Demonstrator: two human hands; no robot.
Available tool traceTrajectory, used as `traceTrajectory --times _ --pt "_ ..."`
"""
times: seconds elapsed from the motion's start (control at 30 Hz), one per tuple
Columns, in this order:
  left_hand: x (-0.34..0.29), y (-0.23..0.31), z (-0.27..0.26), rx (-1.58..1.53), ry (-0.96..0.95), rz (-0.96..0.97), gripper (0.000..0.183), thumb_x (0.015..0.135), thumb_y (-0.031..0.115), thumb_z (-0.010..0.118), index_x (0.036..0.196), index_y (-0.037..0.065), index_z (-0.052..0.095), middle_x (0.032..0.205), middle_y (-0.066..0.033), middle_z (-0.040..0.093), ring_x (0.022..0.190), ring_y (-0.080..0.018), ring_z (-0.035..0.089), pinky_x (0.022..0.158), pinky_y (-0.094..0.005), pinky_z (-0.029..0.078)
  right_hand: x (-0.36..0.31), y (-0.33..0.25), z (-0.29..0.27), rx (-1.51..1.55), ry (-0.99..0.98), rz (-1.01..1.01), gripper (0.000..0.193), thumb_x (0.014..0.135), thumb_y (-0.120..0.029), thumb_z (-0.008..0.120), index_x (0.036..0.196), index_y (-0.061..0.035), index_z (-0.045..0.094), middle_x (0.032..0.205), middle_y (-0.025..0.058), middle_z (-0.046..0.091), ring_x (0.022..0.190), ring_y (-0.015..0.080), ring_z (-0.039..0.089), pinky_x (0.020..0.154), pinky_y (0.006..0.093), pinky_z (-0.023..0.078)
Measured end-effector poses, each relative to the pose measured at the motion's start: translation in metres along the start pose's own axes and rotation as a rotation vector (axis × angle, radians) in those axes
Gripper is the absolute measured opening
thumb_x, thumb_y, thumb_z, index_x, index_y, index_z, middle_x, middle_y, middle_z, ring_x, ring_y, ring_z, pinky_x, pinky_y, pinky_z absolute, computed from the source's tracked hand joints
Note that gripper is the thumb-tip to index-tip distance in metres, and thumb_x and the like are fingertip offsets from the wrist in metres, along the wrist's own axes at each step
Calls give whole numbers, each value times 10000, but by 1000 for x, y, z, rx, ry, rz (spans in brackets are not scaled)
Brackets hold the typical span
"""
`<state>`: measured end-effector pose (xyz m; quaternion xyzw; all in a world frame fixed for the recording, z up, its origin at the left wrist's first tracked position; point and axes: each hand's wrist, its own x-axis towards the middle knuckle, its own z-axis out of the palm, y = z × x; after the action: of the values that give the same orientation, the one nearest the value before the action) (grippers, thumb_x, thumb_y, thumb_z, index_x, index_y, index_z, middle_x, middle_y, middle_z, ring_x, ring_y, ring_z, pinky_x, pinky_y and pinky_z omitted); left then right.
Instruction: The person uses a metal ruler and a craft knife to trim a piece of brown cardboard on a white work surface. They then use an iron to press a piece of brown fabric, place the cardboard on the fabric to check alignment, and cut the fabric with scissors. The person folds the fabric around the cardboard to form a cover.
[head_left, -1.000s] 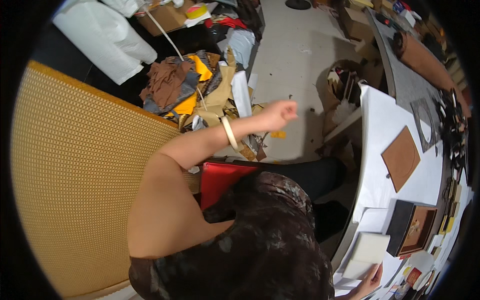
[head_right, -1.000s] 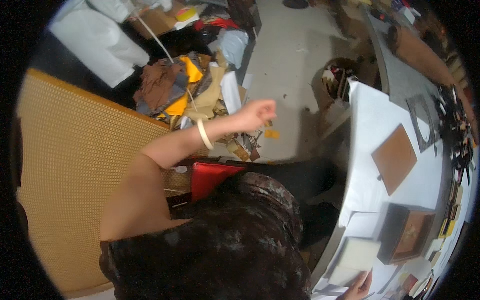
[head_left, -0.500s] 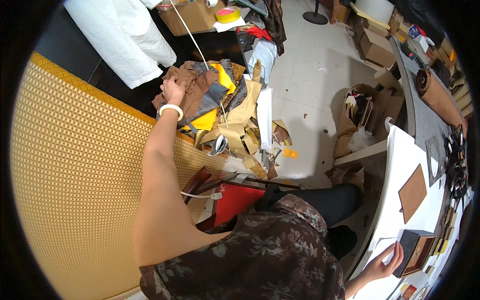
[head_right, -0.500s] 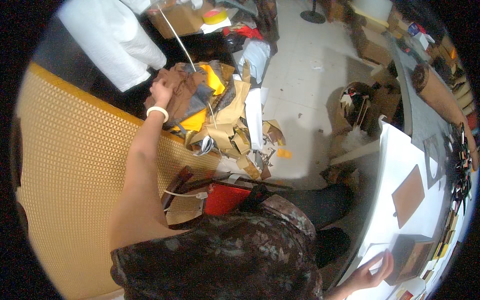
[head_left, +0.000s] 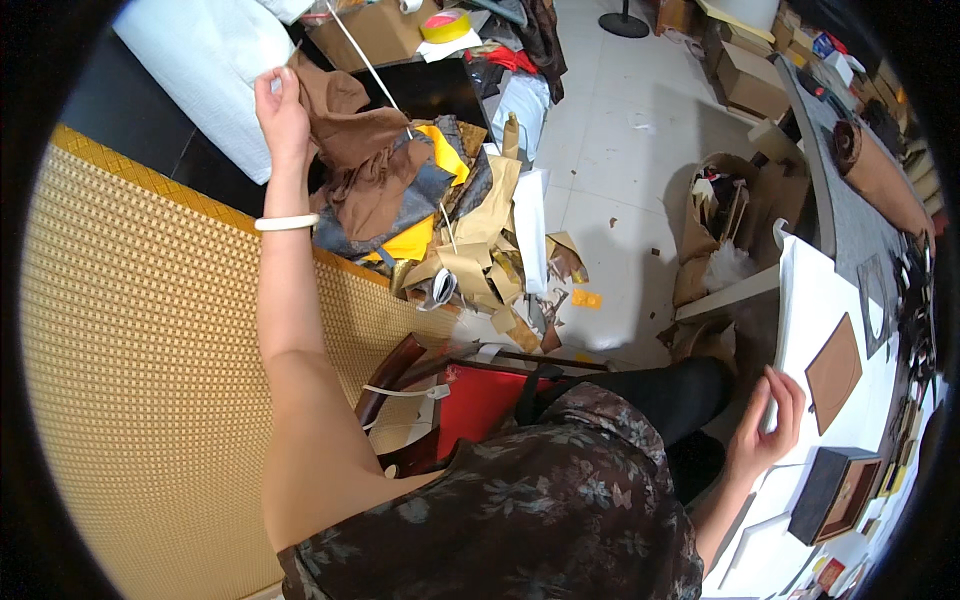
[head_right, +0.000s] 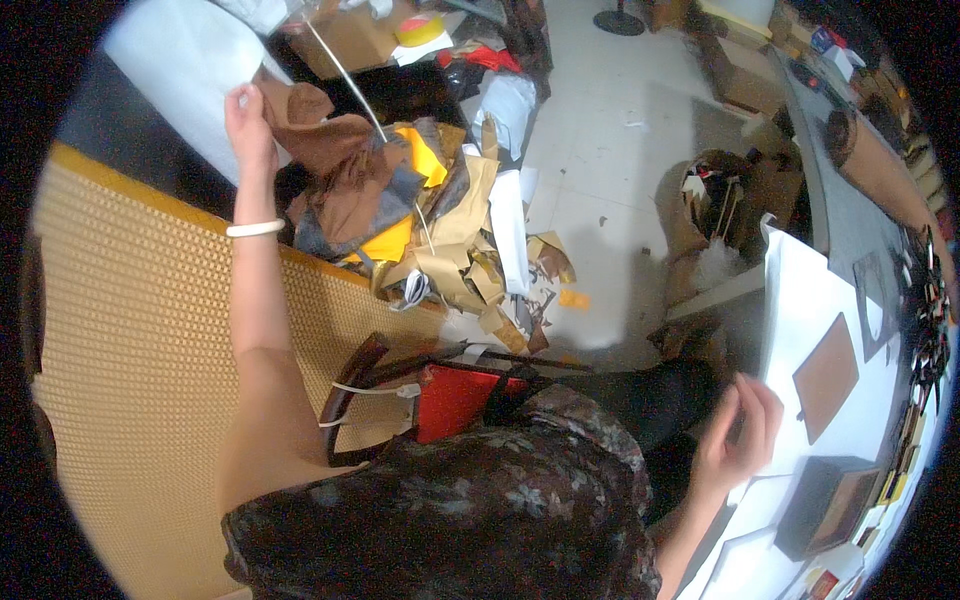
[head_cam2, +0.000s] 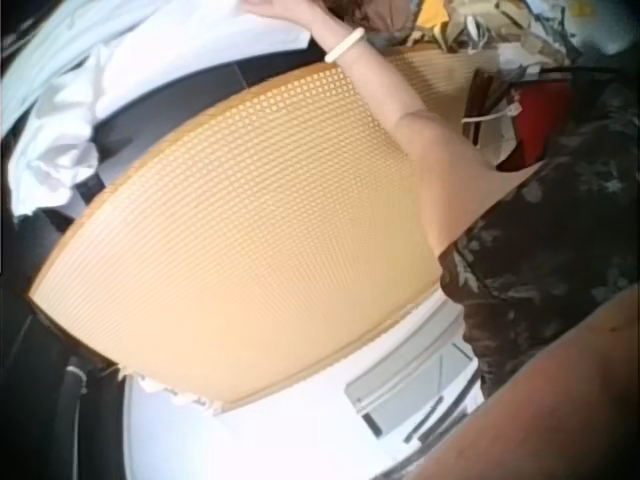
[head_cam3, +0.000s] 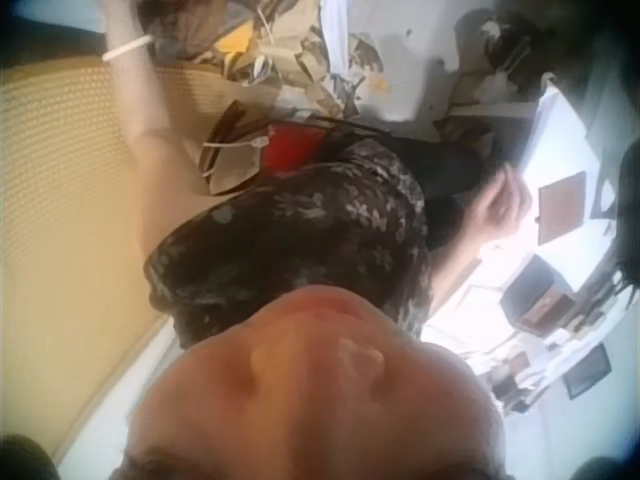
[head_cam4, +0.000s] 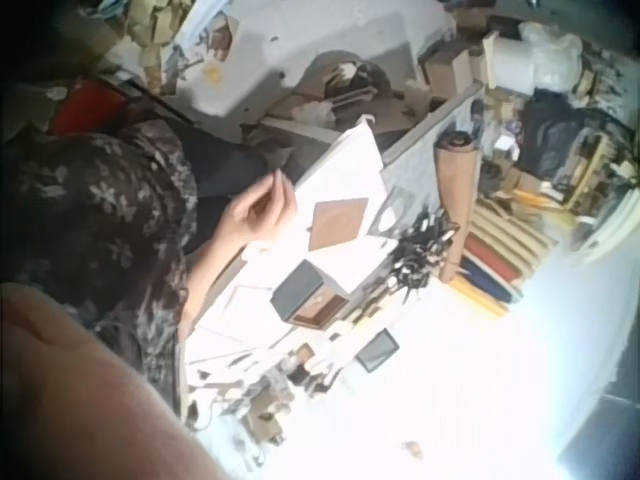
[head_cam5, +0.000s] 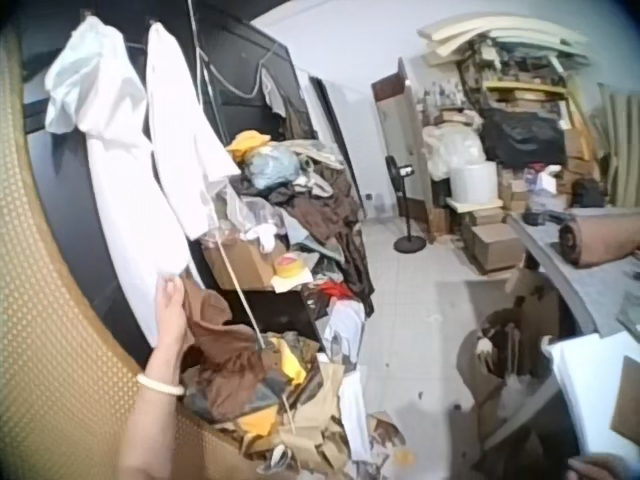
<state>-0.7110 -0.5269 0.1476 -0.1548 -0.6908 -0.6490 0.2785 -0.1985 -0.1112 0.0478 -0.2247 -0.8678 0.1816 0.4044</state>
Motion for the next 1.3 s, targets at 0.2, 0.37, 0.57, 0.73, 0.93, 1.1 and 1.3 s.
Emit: traceTrajectory --times 0.2,0.37,0.57,0.73,0.93,1.1,1.3 --pt "-63 141 115 -376 -806 18 223 1155 260 528 1165 58 623 1052 45 658 957 -30 591 848 -221 491 71 -67 28 444 -251 -33 311 944 -86 767 1235 12 716 1215 172 706 1123 287 709 965 364 561" --pt "-197 219 206 -509 -1362 58 192 1153 227 531 1070 58 569 973 63 513 903 -28 445 802 -188 374 92 -83 7 781 -52 -166 704 851 -238 908 1433 -50 560 1386 102 631 1302 212 585 1101 411 475" --pt "-331 257 254 -621 -1781 -245 215 1013 152 769 1089 -2 639 882 28 667 803 -26 574 709 -190 447 -17 -25 -86 964 33 377 91 954 -59 707 979 -16 631 837 -29 656 792 37 586 726 234 483" --pt "-446 292 307 -570 -2108 -94 68 1030 46 703 1011 -4 662 762 80 600 692 10 491 600 -178 355 -124 17 -206 513 172 679 198 983 -202 779 1068 -29 733 881 42 738 803 106 681 723 267 556" --pt "-533 362 344 -616 -2485 7 122 1104 144 619 1045 39 637 767 94 571 652 29 444 559 -162 307 -223 109 -273 -701 -217 681 1213 657 -461 973 1640 -102 362 1486 192 550 1363 380 556 1191 498 437" --pt "-571 419 349 -887 -2585 -230 164 1124 223 595 1070 70 618 866 101 586 744 38 478 626 -159 387 -221 94 -297 -327 19 783 1208 619 -342 970 1645 -116 374 1344 178 604 1246 379 613 1087 492 481" --pt "-617 466 379 -1000 -2628 -501 160 1126 250 556 1106 111 632 1019 51 667 924 -17 605 817 -198 497 -241 142 -297 -305 -70 890 1214 713 -442 920 1688 -127 269 1650 195 398 1537 336 393 1214 539 373"
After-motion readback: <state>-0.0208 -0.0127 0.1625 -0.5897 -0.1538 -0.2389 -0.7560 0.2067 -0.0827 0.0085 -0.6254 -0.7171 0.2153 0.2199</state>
